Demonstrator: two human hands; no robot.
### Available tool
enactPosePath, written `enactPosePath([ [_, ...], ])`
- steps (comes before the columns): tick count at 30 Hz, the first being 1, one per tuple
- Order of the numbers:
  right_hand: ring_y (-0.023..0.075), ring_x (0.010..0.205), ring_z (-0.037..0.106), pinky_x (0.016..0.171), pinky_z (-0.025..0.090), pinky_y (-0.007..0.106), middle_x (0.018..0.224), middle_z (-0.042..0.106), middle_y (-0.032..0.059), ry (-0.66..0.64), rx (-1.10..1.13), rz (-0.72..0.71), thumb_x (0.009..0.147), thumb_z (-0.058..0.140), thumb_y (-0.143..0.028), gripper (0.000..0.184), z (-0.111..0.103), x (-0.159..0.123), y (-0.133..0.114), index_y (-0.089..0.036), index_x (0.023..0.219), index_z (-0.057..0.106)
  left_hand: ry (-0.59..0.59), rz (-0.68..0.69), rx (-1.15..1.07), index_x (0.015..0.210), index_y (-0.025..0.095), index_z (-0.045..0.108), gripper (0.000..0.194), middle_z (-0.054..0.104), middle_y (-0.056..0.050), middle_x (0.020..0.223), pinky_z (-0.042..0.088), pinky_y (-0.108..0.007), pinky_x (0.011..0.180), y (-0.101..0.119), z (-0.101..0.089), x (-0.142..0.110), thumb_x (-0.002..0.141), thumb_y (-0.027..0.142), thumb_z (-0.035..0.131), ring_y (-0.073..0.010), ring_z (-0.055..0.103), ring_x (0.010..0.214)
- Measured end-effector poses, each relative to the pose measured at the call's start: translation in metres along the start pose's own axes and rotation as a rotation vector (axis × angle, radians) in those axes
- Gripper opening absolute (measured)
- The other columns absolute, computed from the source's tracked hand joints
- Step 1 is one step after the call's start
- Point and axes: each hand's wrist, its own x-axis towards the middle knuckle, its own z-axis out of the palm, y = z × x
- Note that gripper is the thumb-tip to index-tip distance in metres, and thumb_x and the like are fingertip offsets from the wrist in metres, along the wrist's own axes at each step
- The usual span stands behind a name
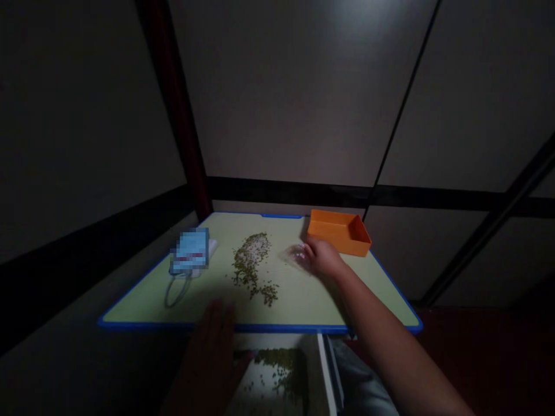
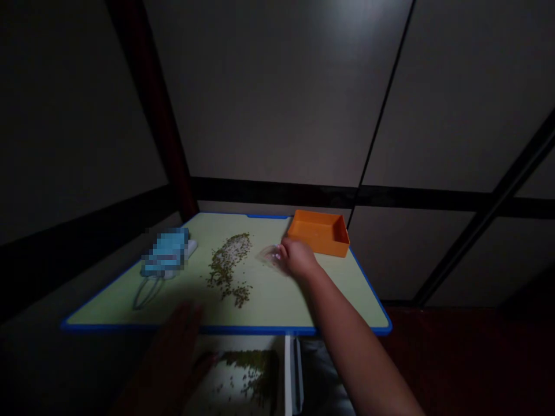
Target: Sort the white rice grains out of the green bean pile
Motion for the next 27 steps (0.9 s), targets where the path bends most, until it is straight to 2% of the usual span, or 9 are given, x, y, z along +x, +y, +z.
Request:
enactPosePath([
  [6,0.0215,0.071,0.062,0.058,0.034,0.026,0.084,0.07,0.0127,-0.088,-0.315,0.004,0.089,0.044,-0.035,0.026,0.006,0.002,-0.023,-0.016,0.095,0.061,0.045,-0.06,-0.05,0.137,0.012,0.027,0.086,0.04,-0.021,0.143,0.041,-0.044,0.1,0.007,-0.002,-0.001,0.07,0.062,0.048,-0.0328,0.037,0.133],
  [9,0.0221,0.073,0.063,0.06,0.036,0.027,0.086,0.07,0.0113,-0.156,-0.468,-0.082,0.091,0.041,-0.034,0.028,0.003,0.009,-0.035,-0.017,0.1,0.06,0.055,-0.078,-0.092,0.137,0.013,0.028,0.086,0.039,-0.021,0.143,0.042,-0.043,0.1,0.011,-0.004,-0.001,0.069,0.062,0.05,-0.0327,0.037,0.133],
  [13,0.0203,0.087,0.061,0.068,0.039,0.027,0.098,0.067,0.0082,-0.202,-0.523,-0.252,0.091,0.041,-0.027,0.023,0.001,0.028,-0.061,-0.02,0.101,0.06,0.048,-0.146,-0.153,0.138,0.014,0.027,0.088,0.037,-0.021,0.144,0.042,-0.045,0.099,0.017,-0.009,0.001,0.068,0.062,0.051,-0.0343,0.035,0.134],
  [19,0.0203,0.096,0.054,0.076,0.038,0.028,0.098,0.063,0.0077,-0.128,-0.562,-0.512,0.093,0.043,-0.03,0.021,0.023,0.063,-0.109,-0.02,0.099,0.061,0.018,-0.128,-0.16,0.139,0.013,0.023,0.087,0.041,-0.023,0.141,0.044,-0.042,0.094,0.016,-0.023,0.005,0.071,0.063,0.045,-0.0343,0.041,0.13],
  [23,0.0221,0.097,0.052,0.077,0.035,0.032,0.098,0.062,0.0088,-0.088,-0.619,-0.548,0.093,0.041,-0.031,0.023,0.045,0.072,-0.128,-0.02,0.097,0.061,0.012,-0.104,-0.191,0.14,0.013,0.019,0.089,0.042,-0.022,0.14,0.041,-0.04,0.097,0.011,-0.025,0.004,0.072,0.064,0.043,-0.0322,0.042,0.129],
  [27,0.023,0.095,0.052,0.078,0.033,0.035,0.098,0.063,0.0092,-0.067,-0.645,-0.592,0.094,0.039,-0.03,0.023,0.058,0.069,-0.132,-0.019,0.098,0.059,0.025,-0.101,-0.213,0.14,0.012,0.019,0.091,0.043,-0.023,0.139,0.041,-0.039,0.097,0.01,-0.024,0.003,0.071,0.067,0.042,-0.0323,0.043,0.128],
])
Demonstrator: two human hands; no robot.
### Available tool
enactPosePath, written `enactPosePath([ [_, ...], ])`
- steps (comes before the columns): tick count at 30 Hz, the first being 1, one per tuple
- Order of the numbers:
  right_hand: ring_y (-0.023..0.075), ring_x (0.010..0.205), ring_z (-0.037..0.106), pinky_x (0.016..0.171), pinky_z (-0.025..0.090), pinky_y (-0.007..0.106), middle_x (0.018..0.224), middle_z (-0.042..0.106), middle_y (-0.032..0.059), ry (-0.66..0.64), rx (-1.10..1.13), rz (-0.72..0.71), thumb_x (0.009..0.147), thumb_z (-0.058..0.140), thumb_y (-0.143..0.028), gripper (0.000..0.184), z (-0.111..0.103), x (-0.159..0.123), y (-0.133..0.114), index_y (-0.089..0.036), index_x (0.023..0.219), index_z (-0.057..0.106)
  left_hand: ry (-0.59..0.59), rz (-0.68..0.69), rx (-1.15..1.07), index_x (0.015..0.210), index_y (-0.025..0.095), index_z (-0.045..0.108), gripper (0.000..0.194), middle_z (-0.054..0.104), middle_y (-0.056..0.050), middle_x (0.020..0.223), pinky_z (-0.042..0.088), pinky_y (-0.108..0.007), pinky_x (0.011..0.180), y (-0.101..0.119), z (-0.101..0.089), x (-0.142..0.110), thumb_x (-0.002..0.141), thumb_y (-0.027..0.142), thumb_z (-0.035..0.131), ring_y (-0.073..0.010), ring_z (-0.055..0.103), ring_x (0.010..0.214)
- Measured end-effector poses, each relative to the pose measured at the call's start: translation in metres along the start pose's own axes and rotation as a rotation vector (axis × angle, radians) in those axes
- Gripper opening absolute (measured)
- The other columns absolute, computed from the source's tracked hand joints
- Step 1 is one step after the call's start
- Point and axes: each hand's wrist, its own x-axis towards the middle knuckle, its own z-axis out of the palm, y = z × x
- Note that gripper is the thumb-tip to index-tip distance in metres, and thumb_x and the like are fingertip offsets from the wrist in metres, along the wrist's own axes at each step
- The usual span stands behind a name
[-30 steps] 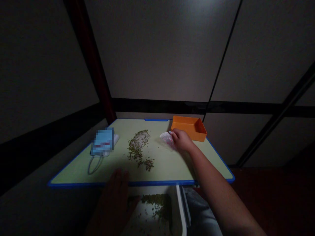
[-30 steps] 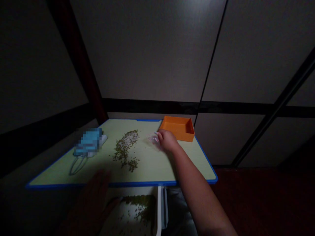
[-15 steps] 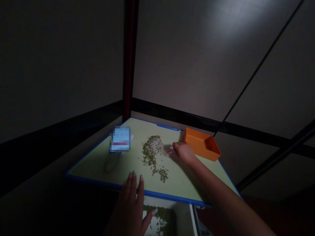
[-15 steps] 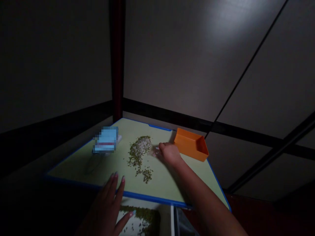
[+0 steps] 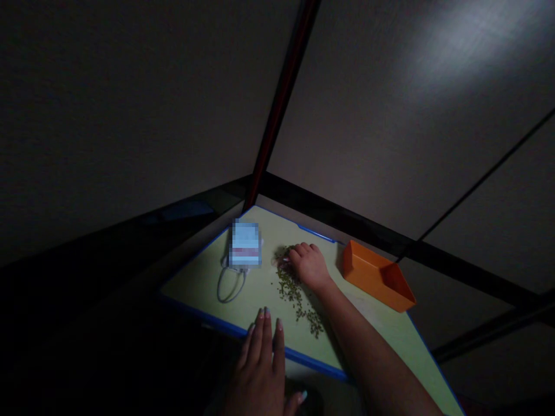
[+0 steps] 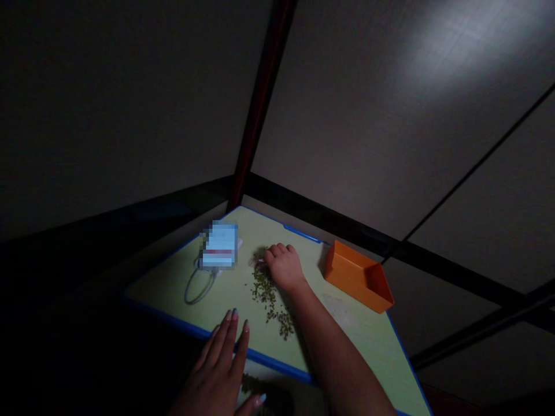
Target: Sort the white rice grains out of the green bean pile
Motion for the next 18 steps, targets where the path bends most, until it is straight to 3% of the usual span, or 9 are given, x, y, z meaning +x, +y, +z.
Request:
enactPosePath([
  [6,0.0216,0.092,0.054,0.079,0.031,0.034,0.092,0.066,0.0091,0.025,0.043,0.001,0.095,0.039,-0.033,0.027,0.003,-0.008,-0.002,-0.018,0.091,0.061,0.009,-0.014,-0.022,0.14,0.012,0.02,0.091,0.043,-0.024,0.139,0.043,-0.04,0.095,0.003,-0.003,0.0,0.071,0.068,0.042,-0.0333,0.042,0.129],
  [12,0.0179,0.076,0.059,0.079,0.034,0.031,0.079,0.068,0.008,0.003,0.141,-0.002,0.095,0.039,-0.038,0.034,0.001,-0.016,0.001,-0.016,0.09,0.064,-0.039,-0.044,-0.045,0.139,0.015,0.024,0.085,0.039,-0.02,0.143,0.044,-0.041,0.096,0.004,-0.01,0.003,0.073,0.065,0.042,-0.0313,0.037,0.133],
  [18,0.0194,0.073,0.062,0.067,0.037,0.028,0.08,0.069,0.0096,-0.055,0.131,0.002,0.094,0.04,-0.032,0.031,-0.003,-0.023,0.006,-0.016,0.096,0.066,0.0,-0.016,0.0,0.137,0.015,0.031,0.083,0.041,-0.021,0.142,0.046,-0.041,0.095,0.004,-0.011,0.005,0.071,0.065,0.045,-0.0328,0.037,0.133],
])
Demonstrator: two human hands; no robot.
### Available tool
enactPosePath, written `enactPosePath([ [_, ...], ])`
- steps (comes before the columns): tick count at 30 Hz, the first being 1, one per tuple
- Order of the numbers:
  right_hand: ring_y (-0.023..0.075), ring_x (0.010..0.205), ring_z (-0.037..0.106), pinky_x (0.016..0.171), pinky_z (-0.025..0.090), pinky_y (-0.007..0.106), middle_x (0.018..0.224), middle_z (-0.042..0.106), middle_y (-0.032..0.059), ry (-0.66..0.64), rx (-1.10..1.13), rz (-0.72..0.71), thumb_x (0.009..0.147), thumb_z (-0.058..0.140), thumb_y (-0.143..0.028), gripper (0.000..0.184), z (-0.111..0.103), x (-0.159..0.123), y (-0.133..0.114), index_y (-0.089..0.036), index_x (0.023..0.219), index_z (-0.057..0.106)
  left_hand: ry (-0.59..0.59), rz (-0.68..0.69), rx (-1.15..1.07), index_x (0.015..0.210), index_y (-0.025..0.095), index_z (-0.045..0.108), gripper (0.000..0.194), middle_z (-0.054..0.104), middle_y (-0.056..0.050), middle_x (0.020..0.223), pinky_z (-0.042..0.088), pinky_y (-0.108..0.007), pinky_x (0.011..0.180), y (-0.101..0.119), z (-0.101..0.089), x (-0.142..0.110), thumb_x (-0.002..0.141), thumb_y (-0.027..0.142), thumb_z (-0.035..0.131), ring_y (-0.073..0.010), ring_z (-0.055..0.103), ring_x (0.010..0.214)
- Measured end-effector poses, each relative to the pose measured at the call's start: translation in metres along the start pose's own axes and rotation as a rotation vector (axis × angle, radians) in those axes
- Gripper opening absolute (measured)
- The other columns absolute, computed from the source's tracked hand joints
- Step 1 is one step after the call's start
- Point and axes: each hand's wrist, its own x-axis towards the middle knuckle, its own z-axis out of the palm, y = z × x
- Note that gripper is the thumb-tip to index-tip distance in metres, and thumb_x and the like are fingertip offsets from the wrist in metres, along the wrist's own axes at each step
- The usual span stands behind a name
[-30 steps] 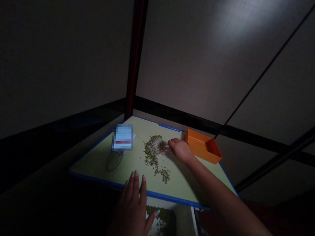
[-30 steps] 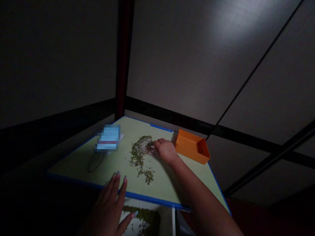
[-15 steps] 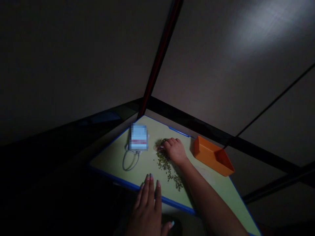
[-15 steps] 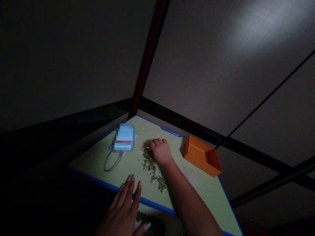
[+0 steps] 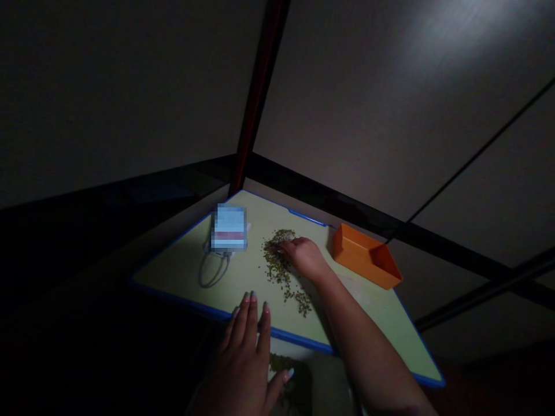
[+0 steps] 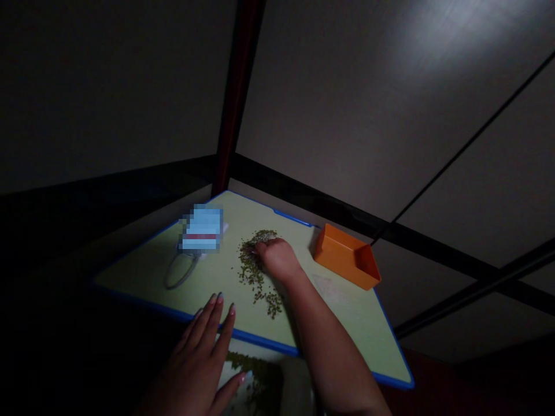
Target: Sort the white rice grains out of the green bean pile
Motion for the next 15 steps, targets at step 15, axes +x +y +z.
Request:
enactPosePath([
  [15,0.0167,0.087,0.064,0.069,0.04,0.024,0.096,0.072,0.0035,-0.033,0.18,-0.083,0.087,0.05,-0.023,0.021,-0.007,-0.021,-0.001,-0.026,0.1,0.066,0.018,0.042,0.078,0.136,0.014,0.03,0.084,0.039,-0.022,0.142,0.045,-0.045,0.097,-0.002,0.013,-0.004,0.07,0.063,0.049,-0.0337,0.038,0.132],
])
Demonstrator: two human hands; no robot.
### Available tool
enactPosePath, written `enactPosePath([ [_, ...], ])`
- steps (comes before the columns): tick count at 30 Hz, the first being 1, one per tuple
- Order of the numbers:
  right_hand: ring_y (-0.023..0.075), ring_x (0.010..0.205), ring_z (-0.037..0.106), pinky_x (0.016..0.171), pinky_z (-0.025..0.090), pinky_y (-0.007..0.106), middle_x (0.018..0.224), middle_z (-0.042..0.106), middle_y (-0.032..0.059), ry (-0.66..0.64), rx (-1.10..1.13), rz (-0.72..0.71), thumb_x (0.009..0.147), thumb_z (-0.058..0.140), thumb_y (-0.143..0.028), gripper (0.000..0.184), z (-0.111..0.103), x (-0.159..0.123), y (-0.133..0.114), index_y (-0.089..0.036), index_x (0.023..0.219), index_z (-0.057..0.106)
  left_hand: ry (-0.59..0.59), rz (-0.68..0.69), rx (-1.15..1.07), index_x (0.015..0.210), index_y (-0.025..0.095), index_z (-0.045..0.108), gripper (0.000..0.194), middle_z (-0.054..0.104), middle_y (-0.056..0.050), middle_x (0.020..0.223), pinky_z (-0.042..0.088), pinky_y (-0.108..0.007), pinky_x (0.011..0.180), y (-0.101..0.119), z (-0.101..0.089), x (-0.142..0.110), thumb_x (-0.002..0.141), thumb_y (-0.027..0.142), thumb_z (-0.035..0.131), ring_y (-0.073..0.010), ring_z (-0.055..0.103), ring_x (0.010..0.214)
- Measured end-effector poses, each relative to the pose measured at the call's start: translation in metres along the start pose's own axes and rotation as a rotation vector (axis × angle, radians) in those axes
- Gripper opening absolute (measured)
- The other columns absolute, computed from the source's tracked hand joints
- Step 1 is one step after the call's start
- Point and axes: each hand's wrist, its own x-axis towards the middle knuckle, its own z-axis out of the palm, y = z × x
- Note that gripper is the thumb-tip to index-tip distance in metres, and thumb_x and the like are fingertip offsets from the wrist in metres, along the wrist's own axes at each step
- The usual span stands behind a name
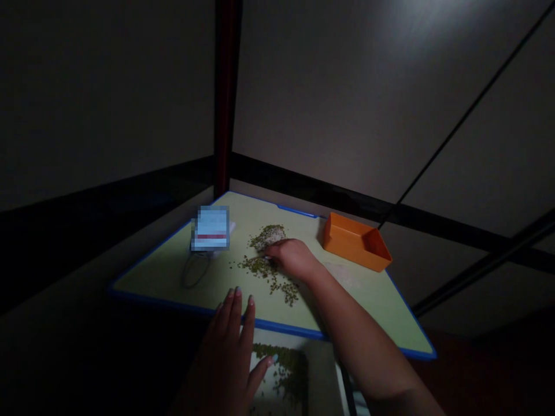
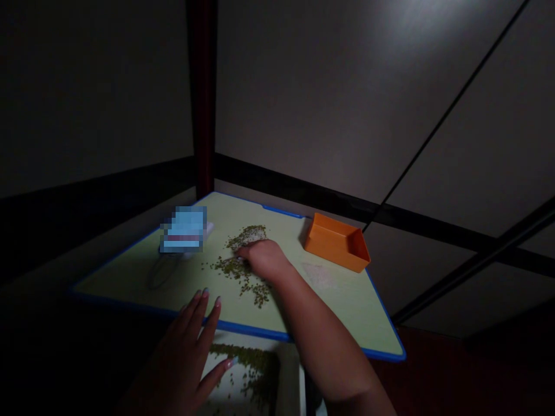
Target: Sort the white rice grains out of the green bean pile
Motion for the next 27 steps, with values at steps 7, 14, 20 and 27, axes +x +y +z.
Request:
enactPosePath([
  [7,0.0162,0.087,0.063,0.068,0.039,0.023,0.093,0.072,0.0039,0.019,0.047,0.012,0.081,0.053,-0.018,0.02,0.001,-0.022,0.005,-0.024,0.094,0.067,-0.009,-0.023,-0.036,0.135,0.015,0.033,0.082,0.04,-0.021,0.142,0.042,-0.046,0.1,-0.001,0.007,-0.002,0.07,0.062,0.05,-0.0334,0.036,0.133],
  [14,0.0163,0.083,0.065,0.066,0.037,0.024,0.089,0.073,0.0027,0.028,0.098,0.045,0.081,0.053,-0.017,0.02,-0.004,-0.035,0.01,-0.025,0.087,0.07,0.02,0.055,0.016,0.135,0.012,0.032,0.083,0.042,-0.024,0.14,0.045,-0.046,0.097,-0.004,0.003,0.0,0.071,0.062,0.049,-0.0342,0.038,0.132],
  [20,0.0169,0.082,0.066,0.063,0.036,0.024,0.088,0.074,0.0026,0.022,0.156,0.104,0.081,0.053,-0.019,0.021,-0.008,-0.042,0.013,-0.025,0.086,0.073,0.013,0.058,0.049,0.134,0.011,0.033,0.082,0.044,-0.025,0.137,0.043,-0.046,0.098,-0.004,0.004,0.0,0.072,0.062,0.048,-0.0346,0.041,0.13],
  [27,0.0159,0.082,0.065,0.064,0.036,0.023,0.089,0.074,0.0021,-0.029,0.227,0.16,0.081,0.055,-0.02,0.022,-0.014,-0.047,0.017,-0.025,0.089,0.074,0.019,0.07,0.077,0.134,0.011,0.034,0.081,0.047,-0.023,0.136,0.044,-0.044,0.098,-0.005,0.003,0.0,0.072,0.063,0.046,-0.0332,0.042,0.129],
])
